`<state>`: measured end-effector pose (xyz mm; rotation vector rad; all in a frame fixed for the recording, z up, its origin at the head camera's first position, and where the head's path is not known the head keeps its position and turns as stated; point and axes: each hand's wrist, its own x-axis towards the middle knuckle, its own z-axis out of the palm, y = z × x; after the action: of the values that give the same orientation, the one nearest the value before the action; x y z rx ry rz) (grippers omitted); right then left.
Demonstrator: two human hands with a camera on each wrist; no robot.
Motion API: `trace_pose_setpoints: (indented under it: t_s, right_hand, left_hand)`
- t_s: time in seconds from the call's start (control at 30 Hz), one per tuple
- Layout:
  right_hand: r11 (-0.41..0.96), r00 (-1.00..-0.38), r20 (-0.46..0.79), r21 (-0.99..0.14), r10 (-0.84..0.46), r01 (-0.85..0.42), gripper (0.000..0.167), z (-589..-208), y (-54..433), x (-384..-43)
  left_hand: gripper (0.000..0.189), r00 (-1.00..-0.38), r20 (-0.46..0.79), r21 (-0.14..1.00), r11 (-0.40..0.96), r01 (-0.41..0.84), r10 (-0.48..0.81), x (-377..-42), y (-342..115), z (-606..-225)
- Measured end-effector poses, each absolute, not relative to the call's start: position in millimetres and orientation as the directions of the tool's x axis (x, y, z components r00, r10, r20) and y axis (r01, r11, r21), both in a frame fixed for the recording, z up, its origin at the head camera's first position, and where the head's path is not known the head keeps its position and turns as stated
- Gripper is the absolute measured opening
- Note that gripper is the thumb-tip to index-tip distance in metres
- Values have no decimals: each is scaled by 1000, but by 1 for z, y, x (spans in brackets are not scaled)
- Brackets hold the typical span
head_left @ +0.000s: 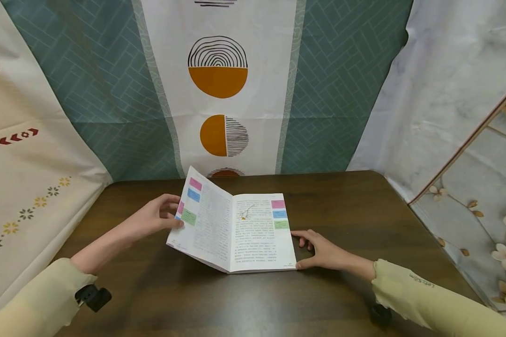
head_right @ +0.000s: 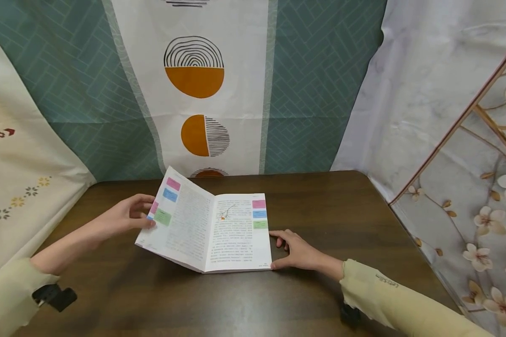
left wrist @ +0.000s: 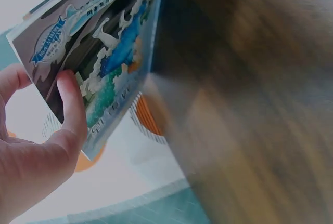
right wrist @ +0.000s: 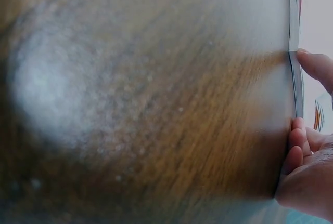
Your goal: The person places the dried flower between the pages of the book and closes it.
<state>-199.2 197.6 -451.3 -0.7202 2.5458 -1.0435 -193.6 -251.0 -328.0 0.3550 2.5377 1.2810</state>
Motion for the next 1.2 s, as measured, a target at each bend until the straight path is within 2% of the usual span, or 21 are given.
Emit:
trace_pose_setpoints:
  t_s: [0.2,0.47,0.7,0.93,1.03,1.2]
  right_hand:
    - [610,-829,-72,-713,-555,-346,85,-452,198,-199]
    - [597,-824,-62,-721,-563,-353,84,-452,198,-199]
    - [588,-820,-54,-725,-569,-360,83,-452,199,-199]
    - [593,-821,-51,-718,-568,-366,84,-454,198,-198]
    - [585,-820,-44,-723,-571,-368,83,-455,199,-197]
    - [576,-815,-31,-722,-579,-382,83,-456,200,-197]
  left_hand:
    - [76,-921,-26,756,611,236,388,-203,-229,-313]
    - [44,-871,48,562,708,428,489,-225,-208,-296]
    - [29,-756,128,409,661,630,642,-251,-186,-293]
    - [19,-567,232,237,520,821,790,-279,-156,-295]
    - [17,-528,189,218,489,845,828,-287,-141,-292]
    - [13,-495,16,229,479,847,869,-298,-114,-292]
